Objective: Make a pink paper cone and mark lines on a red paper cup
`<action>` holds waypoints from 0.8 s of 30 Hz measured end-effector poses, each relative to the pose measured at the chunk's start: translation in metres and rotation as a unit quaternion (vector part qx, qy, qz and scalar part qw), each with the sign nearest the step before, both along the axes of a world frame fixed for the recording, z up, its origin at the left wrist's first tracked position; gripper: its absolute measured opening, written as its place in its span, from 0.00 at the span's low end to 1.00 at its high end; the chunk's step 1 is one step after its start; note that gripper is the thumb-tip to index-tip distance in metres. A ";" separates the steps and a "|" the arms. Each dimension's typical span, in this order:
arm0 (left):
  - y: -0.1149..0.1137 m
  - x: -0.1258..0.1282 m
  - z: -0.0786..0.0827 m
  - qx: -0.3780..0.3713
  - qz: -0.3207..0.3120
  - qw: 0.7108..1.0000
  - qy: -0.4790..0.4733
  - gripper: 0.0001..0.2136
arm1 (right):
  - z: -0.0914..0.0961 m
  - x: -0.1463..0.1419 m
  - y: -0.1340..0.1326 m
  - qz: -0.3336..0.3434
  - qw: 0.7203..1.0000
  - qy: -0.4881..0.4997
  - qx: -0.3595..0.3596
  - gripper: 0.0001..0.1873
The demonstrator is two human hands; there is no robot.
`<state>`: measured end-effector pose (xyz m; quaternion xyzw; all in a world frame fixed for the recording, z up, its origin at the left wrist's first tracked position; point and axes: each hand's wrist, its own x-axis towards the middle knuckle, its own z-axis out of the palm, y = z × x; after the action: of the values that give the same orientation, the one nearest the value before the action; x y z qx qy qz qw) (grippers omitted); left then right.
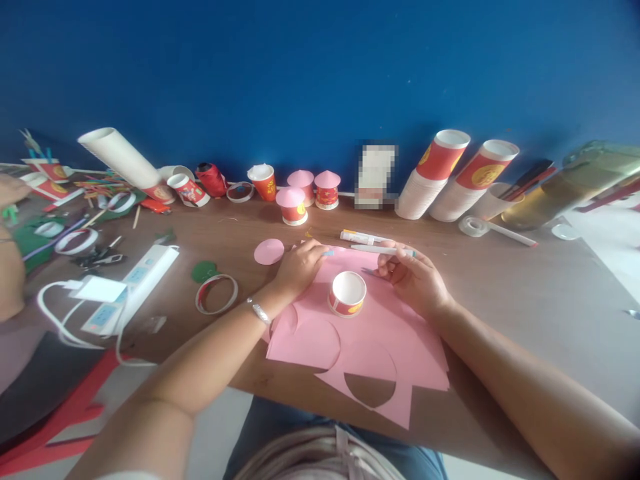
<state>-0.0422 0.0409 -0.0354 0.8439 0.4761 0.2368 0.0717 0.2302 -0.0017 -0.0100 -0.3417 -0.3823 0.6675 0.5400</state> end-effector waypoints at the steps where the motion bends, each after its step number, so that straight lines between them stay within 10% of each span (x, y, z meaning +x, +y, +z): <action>1: 0.001 0.000 0.000 0.000 -0.002 1.000 -0.004 0.12 | 0.000 0.000 0.000 0.001 1.000 0.001 0.000 0.18; 24: 0.021 0.026 0.030 -0.059 -0.096 0.992 -0.058 0.13 | -0.003 0.006 0.004 -0.033 0.999 0.025 0.019 0.20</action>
<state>-0.0163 0.0622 -0.0054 0.8647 0.4013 0.2491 0.1711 0.2363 0.0021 -0.0127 -0.3264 -0.3698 0.6504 0.5776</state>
